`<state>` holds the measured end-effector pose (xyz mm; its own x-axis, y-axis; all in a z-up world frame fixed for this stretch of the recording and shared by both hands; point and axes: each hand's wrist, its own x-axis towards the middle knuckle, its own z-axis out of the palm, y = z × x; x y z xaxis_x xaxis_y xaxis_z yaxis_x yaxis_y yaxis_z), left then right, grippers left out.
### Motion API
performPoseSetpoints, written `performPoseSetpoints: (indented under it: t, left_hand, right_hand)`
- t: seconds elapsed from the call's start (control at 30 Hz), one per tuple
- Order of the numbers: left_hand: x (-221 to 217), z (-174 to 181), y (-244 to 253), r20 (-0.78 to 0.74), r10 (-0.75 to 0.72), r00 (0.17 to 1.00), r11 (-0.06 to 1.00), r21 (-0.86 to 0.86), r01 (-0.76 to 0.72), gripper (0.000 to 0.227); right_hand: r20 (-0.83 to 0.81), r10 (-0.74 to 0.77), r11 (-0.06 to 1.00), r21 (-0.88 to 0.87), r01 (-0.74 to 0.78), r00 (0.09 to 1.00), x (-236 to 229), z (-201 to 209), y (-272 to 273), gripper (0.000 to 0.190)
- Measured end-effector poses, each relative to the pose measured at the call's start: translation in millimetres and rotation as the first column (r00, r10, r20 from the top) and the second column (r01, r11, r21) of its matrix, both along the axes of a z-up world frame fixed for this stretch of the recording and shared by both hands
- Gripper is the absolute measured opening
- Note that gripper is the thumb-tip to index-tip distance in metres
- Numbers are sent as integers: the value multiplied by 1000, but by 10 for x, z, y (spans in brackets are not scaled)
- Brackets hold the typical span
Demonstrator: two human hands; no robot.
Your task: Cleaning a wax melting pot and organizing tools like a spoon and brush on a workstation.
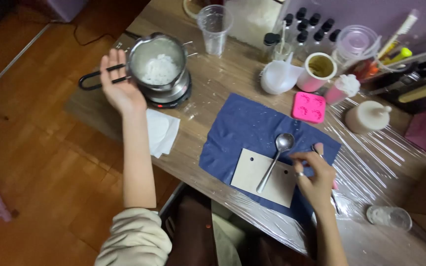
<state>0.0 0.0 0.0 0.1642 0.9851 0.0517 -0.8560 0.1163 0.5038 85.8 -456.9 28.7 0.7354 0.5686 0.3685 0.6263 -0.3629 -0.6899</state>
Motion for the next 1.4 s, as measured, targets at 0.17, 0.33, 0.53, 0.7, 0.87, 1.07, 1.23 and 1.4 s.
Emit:
performPoseSetpoints:
  t: [0.17, 0.33, 0.53, 0.7, 0.87, 1.07, 1.23, 1.4]
  left_hand:
    - [-55, -210, 42, -25, 45, 999, 993, 115, -42, 18]
    - [-134, -105, -6, -64, 127, 990, 977, 180, -113, 16]
    - [-197, -47, 24, -74, 50, 996, 928, 372, -19, 23]
    - [-481, -331, 141, -274, -166, 947, 845, 456, 280, 38]
    - [-663, 209, -1361, -431, 93, 897, 925, 372, 83, 39]
    - [-242, 66, -2002, -600, 203, 774, 728, 621, 291, 15]
    - [482, 354, -2287, -596, -34, 802, 239, 775, 585, 39]
    - [825, 239, -2570, -615, 64, 786, 142, 785, 603, 21]
  right_hand:
    - [39, 17, 993, -114, -12, 999, 48, -181, -10, 9]
    - [97, 44, 954, -298, -13, 994, 75, -298, 35, 10]
    - [54, 77, 948, -312, -57, 996, 109, -252, 66, 13]
    - [173, 51, 948, -319, 7, 984, 182, -267, -9, 10]
    - [248, -239, 941, -180, 287, 939, 422, -393, -264, 18]
    - [255, -408, 877, -156, 453, 877, 525, -341, -351, 21]
    - [194, -423, 869, -188, 457, 885, 483, -333, -241, 30]
    - [209, -419, 846, -264, 463, 884, 526, -571, -236, 18]
